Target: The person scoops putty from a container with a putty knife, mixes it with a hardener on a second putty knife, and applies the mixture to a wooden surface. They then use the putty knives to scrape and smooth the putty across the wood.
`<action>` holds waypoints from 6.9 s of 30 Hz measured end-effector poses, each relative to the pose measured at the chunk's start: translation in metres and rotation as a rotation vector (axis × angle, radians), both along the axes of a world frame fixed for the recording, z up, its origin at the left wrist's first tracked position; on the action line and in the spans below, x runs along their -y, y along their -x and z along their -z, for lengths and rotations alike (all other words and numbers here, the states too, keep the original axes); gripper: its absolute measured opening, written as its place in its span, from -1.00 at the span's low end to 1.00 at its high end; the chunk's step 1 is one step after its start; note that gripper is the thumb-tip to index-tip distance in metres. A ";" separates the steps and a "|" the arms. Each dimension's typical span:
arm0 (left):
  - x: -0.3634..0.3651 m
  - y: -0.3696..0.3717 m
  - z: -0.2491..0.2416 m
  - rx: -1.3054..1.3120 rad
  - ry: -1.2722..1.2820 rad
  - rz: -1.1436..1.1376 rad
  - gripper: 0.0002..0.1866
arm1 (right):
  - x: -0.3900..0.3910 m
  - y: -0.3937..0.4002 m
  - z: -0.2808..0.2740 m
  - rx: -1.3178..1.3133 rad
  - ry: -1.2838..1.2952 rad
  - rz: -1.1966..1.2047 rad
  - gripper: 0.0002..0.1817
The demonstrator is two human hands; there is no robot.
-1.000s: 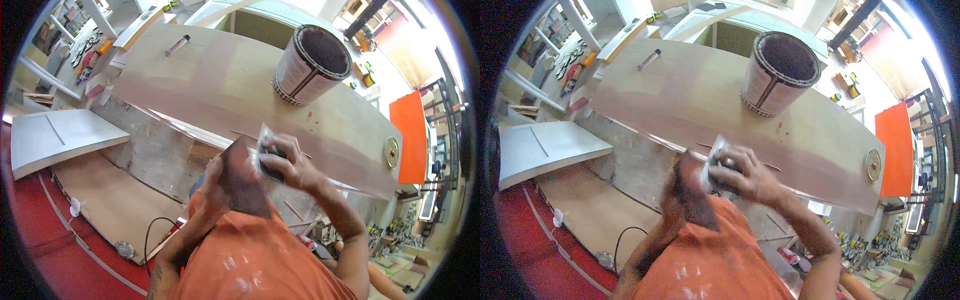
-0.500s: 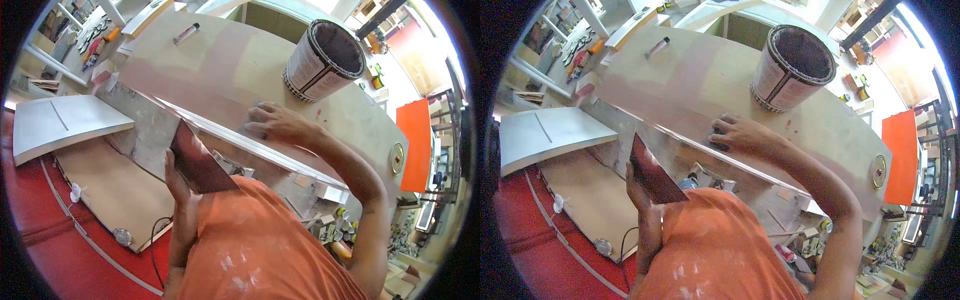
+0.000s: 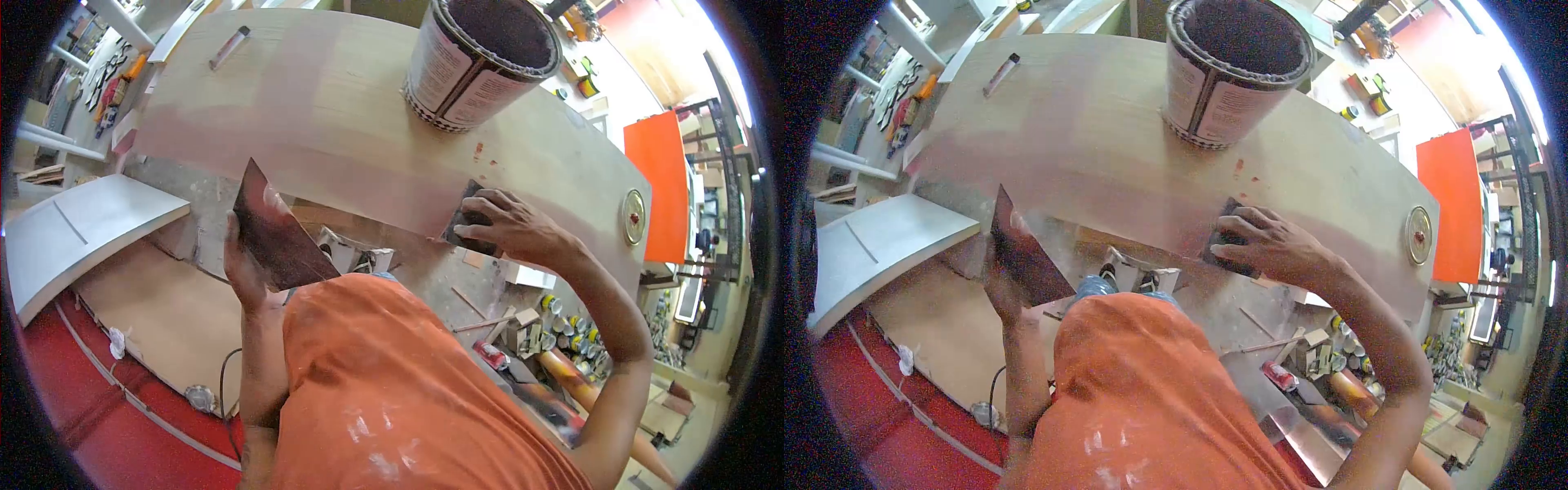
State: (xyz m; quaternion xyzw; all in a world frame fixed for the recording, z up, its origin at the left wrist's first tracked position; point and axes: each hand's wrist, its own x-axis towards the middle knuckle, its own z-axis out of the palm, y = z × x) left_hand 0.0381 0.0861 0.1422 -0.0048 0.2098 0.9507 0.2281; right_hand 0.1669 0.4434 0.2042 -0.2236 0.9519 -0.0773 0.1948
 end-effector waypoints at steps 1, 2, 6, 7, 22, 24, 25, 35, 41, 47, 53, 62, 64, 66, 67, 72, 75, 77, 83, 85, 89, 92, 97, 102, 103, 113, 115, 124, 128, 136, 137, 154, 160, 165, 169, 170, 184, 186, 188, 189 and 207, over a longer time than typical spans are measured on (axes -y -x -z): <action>-0.002 0.001 0.001 0.003 -0.001 0.010 -0.57 | -0.006 -0.006 0.001 0.003 -0.001 0.010 -0.38; -0.004 0.002 0.002 -0.005 0.008 0.011 -0.57 | -0.013 -0.012 0.004 -0.003 0.003 0.015 -0.39; -0.016 0.001 -0.001 0.007 -0.048 0.090 -0.56 | -0.023 -0.027 -0.008 0.029 -0.032 0.044 -0.43; -0.017 0.000 0.001 0.004 -0.052 0.099 -0.56 | -0.025 -0.031 -0.010 0.026 -0.036 0.053 -0.43; -0.099 -0.073 -0.042 0.302 0.050 0.691 -0.48 | 0.112 -0.076 -0.054 -0.732 0.760 0.446 -0.50; -0.098 -0.080 -0.048 0.417 -0.172 0.751 -0.44 | 0.133 -0.071 -0.046 -0.706 0.739 0.440 -0.39; -0.096 -0.077 -0.048 0.403 -0.188 0.760 -0.45 | 0.135 -0.065 -0.040 -0.750 0.724 0.450 -0.36; 0.003 -0.044 -0.017 0.100 -0.110 0.414 -0.53 | 0.088 0.020 -0.026 -0.515 0.321 0.414 -0.49; 0.071 -0.026 -0.019 0.363 0.061 0.082 -0.64 | 0.129 0.128 0.019 -0.338 0.140 -0.007 -0.41; 0.109 -0.016 0.021 -0.056 1.153 -0.353 -0.51 | 0.132 0.145 0.044 -0.478 0.104 -0.276 -0.54; 0.087 -0.018 0.023 0.110 -0.104 -0.072 -0.55 | 0.084 0.086 0.033 -0.287 0.120 -0.254 -0.42; 0.047 -0.008 0.025 0.213 0.180 0.019 -0.54 | 0.009 0.000 0.015 -0.102 0.022 -0.057 -0.40; 0.037 -0.007 0.021 0.224 0.136 0.065 -0.55 | -0.002 -0.016 0.010 -0.077 0.004 -0.023 -0.40; 0.030 -0.005 0.019 0.230 0.239 0.046 -0.55 | -0.009 -0.027 -0.001 -0.007 -0.012 0.017 -0.41; 0.028 -0.004 0.020 0.223 0.244 0.061 -0.55 | -0.013 -0.033 -0.001 -0.013 -0.009 0.033 -0.41; 0.010 0.003 0.023 0.071 0.096 0.264 -0.55 | -0.029 -0.052 -0.012 -0.014 -0.001 0.048 -0.48; -0.006 -0.001 0.023 -0.052 0.029 0.356 -0.57 | -0.026 -0.053 -0.035 0.240 -0.165 0.155 -0.48; -0.024 -0.008 0.016 -0.094 0.157 0.371 -0.56 | -0.017 -0.060 -0.047 0.034 -0.124 0.229 -0.50; -0.077 -0.056 -0.024 0.076 0.260 0.518 -0.49 | 0.089 -0.079 -0.053 -0.625 0.646 0.628 -0.56; -0.088 -0.072 -0.038 0.231 -0.049 0.678 -0.48 | 0.131 -0.083 -0.045 -0.748 0.813 0.566 -0.55; -0.084 -0.077 -0.057 0.402 0.079 0.808 -0.54 | 0.166 -0.086 -0.011 -0.868 0.738 0.646 -0.41; -0.053 -0.059 -0.028 -0.022 0.117 0.851 -0.54 | 0.157 -0.107 -0.008 -0.697 0.244 0.740 -0.39; -0.036 -0.038 -0.030 -0.091 -0.037 0.676 -0.56 | 0.176 -0.123 0.086 -0.874 0.642 1.288 -0.52; -0.015 -0.007 -0.004 -0.126 0.206 0.501 -0.60 | 0.165 -0.071 0.143 -1.407 0.486 1.754 -0.52; -0.009 -0.001 -0.003 -0.112 0.130 0.575 -0.62 | 0.166 -0.060 0.148 -1.408 0.359 1.720 -0.46; 0.016 0.007 -0.003 0.041 0.271 0.387 -0.64 | 0.223 -0.005 0.163 -1.245 0.320 1.466 -0.12; 0.014 0.002 -0.005 0.068 0.327 0.356 -0.66 | 0.230 -0.006 0.163 -1.220 0.367 1.450 -0.12; 0.014 -0.008 0.014 -0.016 0.502 0.528 -0.60 | 0.234 -0.045 0.140 -1.028 0.563 1.337 -0.34; 0.001 -0.041 0.001 0.197 0.469 0.648 -0.63 | 0.265 -0.069 0.083 -1.081 0.778 1.210 -0.43; 0.007 -0.050 -0.023 -0.319 0.386 0.874 -0.49 | 0.251 -0.078 0.090 -0.914 0.810 0.960 -0.40; 0.014 -0.053 -0.027 -0.318 0.460 0.824 -0.44 | 0.242 -0.081 0.112 -0.950 0.704 1.004 -0.43; 0.037 -0.017 -0.008 -0.188 0.225 0.505 -0.56 | 0.259 0.011 0.162 -1.342 0.719 1.462 -0.34; 0.028 -0.030 -0.001 -0.078 0.354 0.556 -0.54 | 0.272 -0.049 0.096 -1.115 0.991 1.324 -0.61; 0.013 -0.052 -0.011 -0.033 0.323 0.765 -0.57 | 0.301 -0.046 0.072 -1.344 1.125 0.666 -0.53; 0.023 -0.037 -0.005 -0.239 0.453 0.656 -0.46 | 0.267 -0.057 0.073 -0.760 0.688 0.857 -0.41; 0.033 -0.034 -0.005 -0.237 0.452 0.652 -0.46 | 0.260 -0.061 0.085 -0.757 0.688 0.853 -0.41; 0.039 -0.018 -0.008 -0.124 0.248 0.510 -0.50 | 0.266 0.016 0.161 -1.103 0.793 1.289 -0.24; 0.041 -0.011 -0.005 -0.141 0.322 0.494 -0.53 | 0.273 -0.007 0.143 -0.890 0.888 1.244 -0.28; 0.039 -0.007 -0.005 -0.191 0.252 0.531 -0.54 | 0.268 -0.026 0.125 -0.912 0.822 1.288 -0.30; 0.040 -0.008 -0.004 -0.235 0.189 0.563 -0.55 | 0.265 -0.037 0.118 -0.925 0.761 1.330 -0.33; 0.044 -0.005 0.016 0.062 0.402 0.408 -0.48 | 0.256 -0.017 0.050 -0.463 0.303 1.207 -0.52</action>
